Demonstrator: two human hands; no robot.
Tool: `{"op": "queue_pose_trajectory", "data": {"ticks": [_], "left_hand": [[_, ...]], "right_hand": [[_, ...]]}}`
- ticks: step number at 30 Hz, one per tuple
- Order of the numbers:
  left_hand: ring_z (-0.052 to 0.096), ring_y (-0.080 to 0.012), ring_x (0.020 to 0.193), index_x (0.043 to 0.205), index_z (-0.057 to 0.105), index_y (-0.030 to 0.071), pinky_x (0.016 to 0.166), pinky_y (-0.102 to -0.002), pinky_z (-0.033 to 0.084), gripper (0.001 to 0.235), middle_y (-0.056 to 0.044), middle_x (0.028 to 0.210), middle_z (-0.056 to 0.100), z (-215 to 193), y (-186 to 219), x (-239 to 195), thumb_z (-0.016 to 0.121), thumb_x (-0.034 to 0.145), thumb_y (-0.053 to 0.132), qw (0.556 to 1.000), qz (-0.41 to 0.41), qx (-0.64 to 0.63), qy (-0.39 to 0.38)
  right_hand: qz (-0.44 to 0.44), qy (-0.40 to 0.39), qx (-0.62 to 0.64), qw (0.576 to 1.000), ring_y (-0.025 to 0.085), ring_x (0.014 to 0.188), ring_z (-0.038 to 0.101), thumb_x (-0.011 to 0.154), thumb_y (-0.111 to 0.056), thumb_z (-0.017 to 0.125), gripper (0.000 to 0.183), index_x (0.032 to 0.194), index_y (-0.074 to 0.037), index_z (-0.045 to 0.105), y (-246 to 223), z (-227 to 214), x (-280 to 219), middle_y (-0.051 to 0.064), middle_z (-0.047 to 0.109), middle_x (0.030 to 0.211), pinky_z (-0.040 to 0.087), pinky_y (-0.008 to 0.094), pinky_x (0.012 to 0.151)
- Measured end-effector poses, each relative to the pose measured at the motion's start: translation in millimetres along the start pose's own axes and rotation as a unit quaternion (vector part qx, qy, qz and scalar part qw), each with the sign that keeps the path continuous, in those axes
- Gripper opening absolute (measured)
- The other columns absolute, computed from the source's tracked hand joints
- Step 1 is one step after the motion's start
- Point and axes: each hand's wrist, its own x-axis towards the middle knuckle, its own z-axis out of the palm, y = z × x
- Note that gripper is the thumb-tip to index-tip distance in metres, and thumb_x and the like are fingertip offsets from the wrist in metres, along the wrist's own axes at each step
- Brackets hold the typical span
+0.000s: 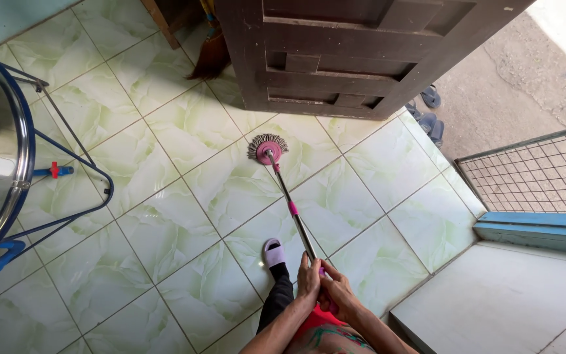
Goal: Mop the tiled floor in a room near a water dispenser.
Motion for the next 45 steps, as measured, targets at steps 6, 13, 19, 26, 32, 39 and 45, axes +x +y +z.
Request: {"op": "queue_pose_trajectory", "data": {"ticks": [6, 13, 19, 26, 32, 39, 45], "left_hand": [[0.068, -0.0306, 0.097, 0.157, 0.035, 0.011, 0.084, -0.04, 0.054, 0.078, -0.02, 0.117, 0.07, -18, 22, 60, 0.057, 0.087, 0.039, 0.997, 0.024, 0.049, 0.061], [0.065, -0.0286, 0.103, 0.156, 0.038, 0.006, 0.086, -0.038, 0.053, 0.076, -0.022, 0.124, 0.066, -53, 36, 140, 0.059, 0.091, 0.037, 0.991, 0.097, 0.051, 0.077], [0.062, -0.0275, 0.107, 0.158, 0.035, 0.008, 0.091, -0.038, 0.051, 0.075, -0.02, 0.127, 0.064, -64, -8, 69, 0.059, 0.094, 0.038, 0.991, 0.094, -0.047, 0.08], [0.064, -0.0352, 0.1, 0.157, 0.035, 0.006, 0.085, -0.041, 0.052, 0.076, -0.029, 0.113, 0.069, -72, -7, 69, 0.055, 0.089, 0.033, 0.994, 0.02, -0.006, 0.104], [0.065, -0.0398, 0.11, 0.155, 0.036, 0.003, 0.091, -0.043, 0.052, 0.08, -0.029, 0.126, 0.063, -93, 30, 141, 0.056, 0.086, 0.04, 0.987, 0.071, 0.061, 0.13], [0.069, -0.0403, 0.1, 0.158, 0.032, 0.006, 0.084, -0.045, 0.055, 0.085, -0.029, 0.113, 0.07, -84, 17, 117, 0.053, 0.085, 0.045, 0.989, 0.05, 0.093, 0.102], [0.069, -0.038, 0.099, 0.161, 0.023, 0.014, 0.083, -0.045, 0.055, 0.088, -0.025, 0.113, 0.071, -26, 36, 57, 0.054, 0.083, 0.041, 0.995, -0.047, 0.08, 0.033]], "right_hand": [[-0.037, -0.026, -0.033, 0.998, 0.017, 0.04, 0.044, 0.098, -0.01, 0.053, 0.06, 0.155, -0.03, 0.048, -28, 29, 47, 0.006, 0.049, 0.055, 0.034, 0.033, 0.036], [-0.062, -0.049, -0.044, 0.996, 0.014, 0.038, 0.037, 0.099, -0.013, 0.048, 0.056, 0.153, -0.028, 0.051, -60, 76, 102, 0.002, 0.043, 0.054, 0.03, 0.031, 0.035], [-0.082, -0.04, -0.113, 0.989, 0.017, 0.039, 0.044, 0.102, -0.018, 0.05, 0.052, 0.153, -0.027, 0.05, -7, 69, 59, 0.005, 0.05, 0.055, 0.035, 0.033, 0.035], [-0.027, -0.049, -0.117, 0.992, 0.016, 0.042, 0.045, 0.102, -0.017, 0.051, 0.053, 0.153, -0.03, 0.049, -1, 71, 69, 0.005, 0.051, 0.057, 0.035, 0.032, 0.036], [-0.041, -0.078, -0.113, 0.99, 0.013, 0.04, 0.036, 0.104, -0.021, 0.046, 0.048, 0.151, -0.03, 0.051, -57, 112, 99, 0.002, 0.045, 0.056, 0.03, 0.03, 0.035], [-0.026, -0.072, -0.052, 0.996, 0.014, 0.04, 0.032, 0.101, -0.017, 0.049, 0.05, 0.148, -0.032, 0.05, -32, 93, 89, 0.002, 0.038, 0.055, 0.026, 0.029, 0.035], [-0.016, -0.001, 0.025, 1.0, 0.008, 0.045, 0.037, 0.101, -0.028, 0.059, 0.043, 0.143, -0.019, 0.061, -25, 38, 39, -0.002, 0.047, 0.061, 0.026, 0.023, 0.036]]}}
